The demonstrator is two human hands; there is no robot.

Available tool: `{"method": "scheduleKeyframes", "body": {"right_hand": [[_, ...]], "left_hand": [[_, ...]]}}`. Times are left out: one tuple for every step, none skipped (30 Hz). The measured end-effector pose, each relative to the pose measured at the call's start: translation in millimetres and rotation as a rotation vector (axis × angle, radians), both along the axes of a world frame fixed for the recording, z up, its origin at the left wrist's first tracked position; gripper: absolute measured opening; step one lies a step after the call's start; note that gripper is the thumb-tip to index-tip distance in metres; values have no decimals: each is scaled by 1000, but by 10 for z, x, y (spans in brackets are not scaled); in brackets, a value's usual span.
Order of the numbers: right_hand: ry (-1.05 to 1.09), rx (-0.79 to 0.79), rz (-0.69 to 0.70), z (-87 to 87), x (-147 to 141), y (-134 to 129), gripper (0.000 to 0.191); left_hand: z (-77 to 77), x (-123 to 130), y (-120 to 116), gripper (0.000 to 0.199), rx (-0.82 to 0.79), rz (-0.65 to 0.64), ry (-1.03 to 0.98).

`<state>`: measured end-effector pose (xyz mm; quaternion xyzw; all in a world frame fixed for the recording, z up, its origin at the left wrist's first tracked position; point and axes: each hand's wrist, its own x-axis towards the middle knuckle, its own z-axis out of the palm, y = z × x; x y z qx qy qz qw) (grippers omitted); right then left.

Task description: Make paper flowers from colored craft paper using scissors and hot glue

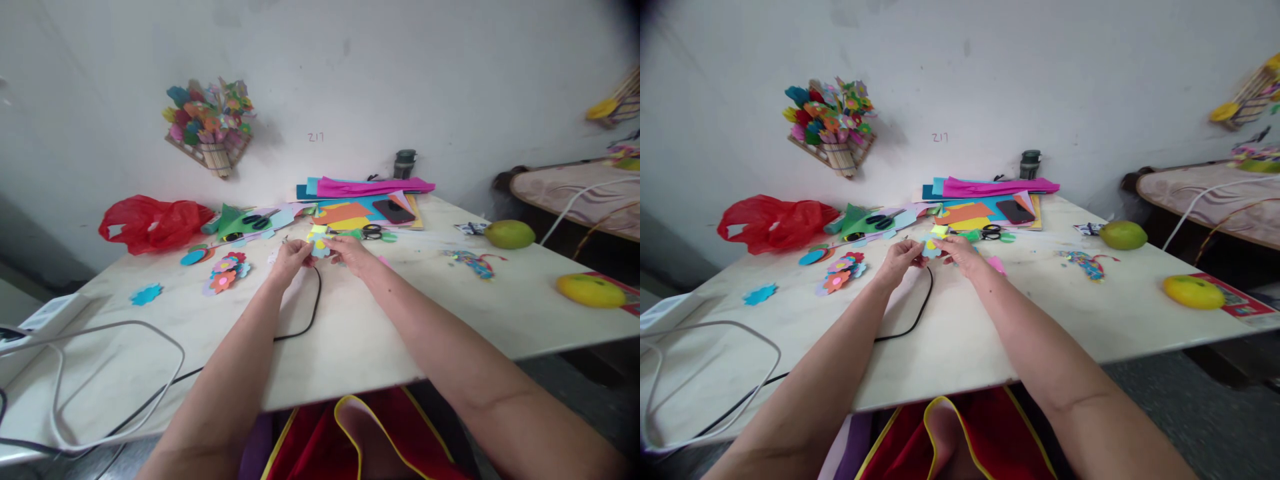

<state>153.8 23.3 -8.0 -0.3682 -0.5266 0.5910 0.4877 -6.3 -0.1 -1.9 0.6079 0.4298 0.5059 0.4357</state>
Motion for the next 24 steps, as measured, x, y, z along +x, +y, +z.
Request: {"method": "scheduleKeyframes", "body": {"right_hand": [[-3, 8, -8, -2, -2, 2, 27], [-10, 15, -19, -5, -5, 5, 27], [-17, 19, -33, -7, -9, 8, 27], [-24, 20, -48, -6, -14, 10, 27], [-30, 20, -62, -3, -19, 11, 27], [-34, 17, -74, 4, -24, 10, 26], [-36, 13, -81, 13, -28, 7, 25], [-38, 7, -87, 23, -31, 2, 24], [-40, 0, -90, 33, -35, -4, 23], [-41, -6, -92, 42, -37, -10, 22], [-40, -9, -94, 48, -39, -16, 21], [-38, -12, -94, 51, -40, -20, 21], [-34, -14, -93, 51, -41, -21, 20], [-29, -17, -91, 47, -41, -20, 20], [-25, -19, -88, 41, -39, -17, 20], [-21, -23, -83, 32, -36, -11, 20], [-17, -27, -72, 23, -32, -3, 20], [-9, -34, -56, 13, -26, 5, 21], [5, -39, -35, 4, -20, 12, 22], [22, -45, -14, -3, -14, 19, 24], [40, -49, 4, -8, -8, 23, 26], [53, -48, 11, -10, -3, 26, 28], [60, -44, 10, -11, 1, 26, 30], [59, -36, 3, -10, 4, 26, 30]], "left_hand": [[-3, 1, 3, 40, -1, -2, 6], [-7, 2, 6, 40, -2, -4, 8], [-10, 4, 10, 40, -2, -7, 8], [-14, 4, 13, 40, -3, -11, 6], [-17, 5, 15, 40, -4, -14, 3], [-19, 5, 17, 40, -4, -17, 0], [-21, 4, 19, 40, -4, -18, -3], [-22, 4, 20, 40, -4, -19, -3], [-23, 3, 21, 40, -4, -21, -3], [-23, 3, 21, 40, -3, -22, -1], [-23, 2, 21, 40, -1, -24, 0], [-23, 2, 20, 40, 0, -26, 2], [-22, 2, 18, 40, 2, -27, 3], [-20, 2, 16, 40, 4, -28, 5], [-17, 2, 12, 40, 4, -28, 5], [-14, 2, 9, 40, 4, -26, 6], [-9, 1, 5, 40, 3, -22, 6], [-5, 1, 2, 40, 3, -17, 6], [-2, -1, 0, 40, 3, -13, 4], [1, -2, -1, 40, 4, -10, 1], [2, -5, -2, 40, 6, -8, -2], [2, -7, -1, 40, 7, -8, -4], [1, -9, 0, 40, 8, -8, -6], [0, -11, 1, 40, 8, -7, -5]]}}
